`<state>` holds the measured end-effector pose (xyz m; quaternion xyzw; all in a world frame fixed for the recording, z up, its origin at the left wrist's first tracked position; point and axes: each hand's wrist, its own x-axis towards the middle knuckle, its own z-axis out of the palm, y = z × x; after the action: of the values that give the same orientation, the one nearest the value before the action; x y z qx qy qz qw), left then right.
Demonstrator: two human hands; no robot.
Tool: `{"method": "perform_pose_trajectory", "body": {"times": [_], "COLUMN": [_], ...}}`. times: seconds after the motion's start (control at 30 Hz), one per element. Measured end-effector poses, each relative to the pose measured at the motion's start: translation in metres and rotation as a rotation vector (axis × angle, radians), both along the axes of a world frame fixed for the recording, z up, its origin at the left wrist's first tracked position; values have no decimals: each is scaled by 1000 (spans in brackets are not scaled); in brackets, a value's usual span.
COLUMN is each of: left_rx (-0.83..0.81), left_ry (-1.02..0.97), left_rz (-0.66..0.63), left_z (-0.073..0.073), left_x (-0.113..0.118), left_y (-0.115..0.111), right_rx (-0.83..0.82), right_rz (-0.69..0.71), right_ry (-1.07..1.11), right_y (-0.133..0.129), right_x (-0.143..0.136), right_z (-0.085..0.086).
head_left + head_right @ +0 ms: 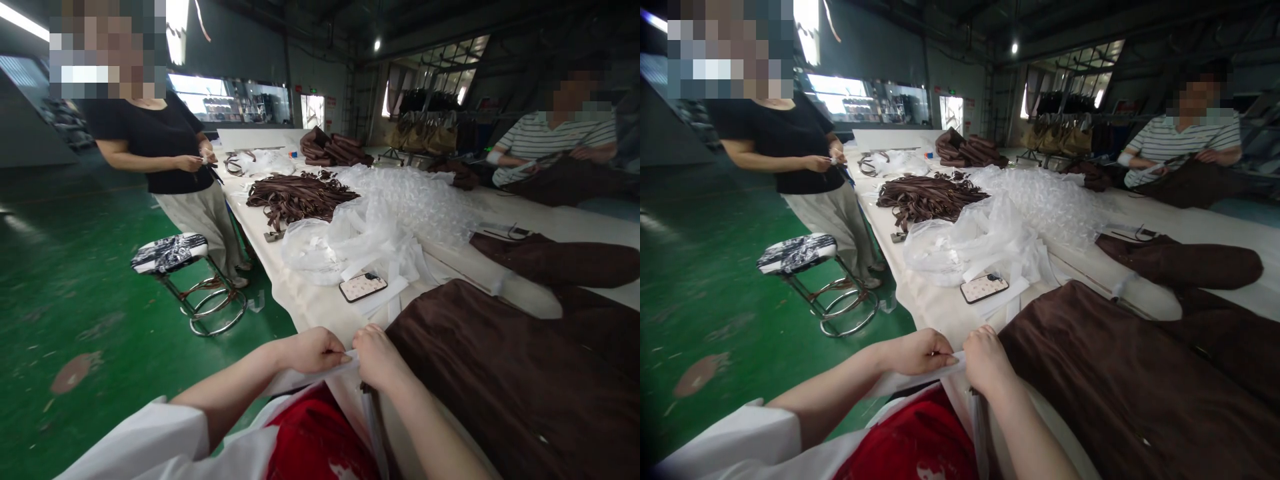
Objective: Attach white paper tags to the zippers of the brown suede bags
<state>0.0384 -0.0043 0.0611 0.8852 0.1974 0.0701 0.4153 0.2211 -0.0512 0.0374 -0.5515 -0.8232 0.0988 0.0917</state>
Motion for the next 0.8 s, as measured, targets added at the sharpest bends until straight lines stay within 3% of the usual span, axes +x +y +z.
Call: {"method": "perform_pose_trajectory", "body": {"times": [0.1, 0.23, 0.4, 0.63, 0.8], "left_rx": [-13, -40, -69, -79, -73], "left_ry": [7, 57, 101, 148, 186], "left_rz": [69, 124, 178, 195, 176], "left_z": [-8, -15, -12, -17, -24], "left_x": [3, -4, -7, 9, 23], "left_y": [1, 1, 0, 3, 10], "right_rx": [-25, -18, 51, 126, 118], "right_rz": [-13, -44, -139, -85, -160], "right_ry": [16, 191, 135, 167, 237], "right_y": [-6, -11, -13, -24, -28], "right_x": [-3, 19, 38, 20, 36], "right_z": [0, 2, -14, -31, -29]}}
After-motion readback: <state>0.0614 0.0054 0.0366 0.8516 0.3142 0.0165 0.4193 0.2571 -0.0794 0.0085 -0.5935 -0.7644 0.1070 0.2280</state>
